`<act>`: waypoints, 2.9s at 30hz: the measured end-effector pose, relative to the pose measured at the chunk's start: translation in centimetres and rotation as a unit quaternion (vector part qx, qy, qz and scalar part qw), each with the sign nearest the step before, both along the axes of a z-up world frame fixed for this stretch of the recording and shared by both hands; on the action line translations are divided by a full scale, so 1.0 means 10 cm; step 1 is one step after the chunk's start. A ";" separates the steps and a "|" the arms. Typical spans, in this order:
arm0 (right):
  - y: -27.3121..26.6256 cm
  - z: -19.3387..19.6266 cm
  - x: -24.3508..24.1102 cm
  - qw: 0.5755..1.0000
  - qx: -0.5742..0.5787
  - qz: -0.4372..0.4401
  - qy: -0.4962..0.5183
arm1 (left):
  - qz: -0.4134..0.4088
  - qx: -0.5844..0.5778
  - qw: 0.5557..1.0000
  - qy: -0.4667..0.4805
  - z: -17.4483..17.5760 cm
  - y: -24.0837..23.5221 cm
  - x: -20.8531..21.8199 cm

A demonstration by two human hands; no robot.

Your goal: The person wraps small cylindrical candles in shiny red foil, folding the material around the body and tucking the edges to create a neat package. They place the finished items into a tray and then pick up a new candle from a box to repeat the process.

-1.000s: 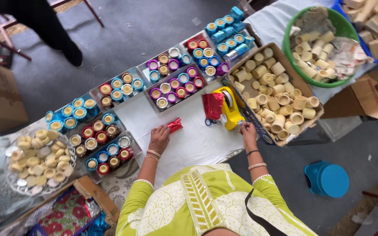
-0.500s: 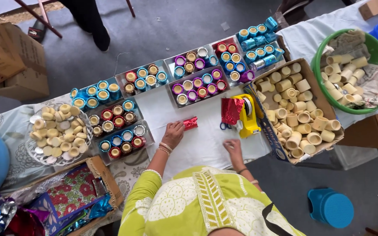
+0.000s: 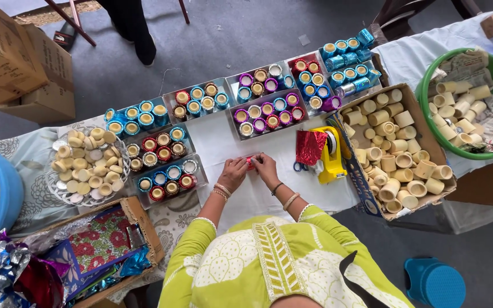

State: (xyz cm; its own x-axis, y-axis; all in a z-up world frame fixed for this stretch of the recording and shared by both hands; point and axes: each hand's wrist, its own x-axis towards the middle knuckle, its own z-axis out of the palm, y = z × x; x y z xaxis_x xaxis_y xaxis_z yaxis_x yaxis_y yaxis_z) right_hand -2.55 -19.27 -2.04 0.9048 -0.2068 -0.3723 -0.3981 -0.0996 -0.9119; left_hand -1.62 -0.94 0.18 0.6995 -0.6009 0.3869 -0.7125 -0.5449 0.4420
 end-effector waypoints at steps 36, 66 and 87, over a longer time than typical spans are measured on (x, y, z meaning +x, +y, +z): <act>-0.30 0.03 -0.17 0.999 0.016 -0.032 0.036 | 0.001 -0.001 1.000 -0.008 0.00 0.01 0.01; -0.11 0.80 -0.01 0.818 -0.466 0.223 -0.253 | 0.069 -0.126 0.979 0.141 0.00 0.04 -0.01; -0.08 0.84 -0.07 0.825 -0.465 0.216 -0.237 | 0.051 -0.001 0.998 0.021 0.01 0.13 0.03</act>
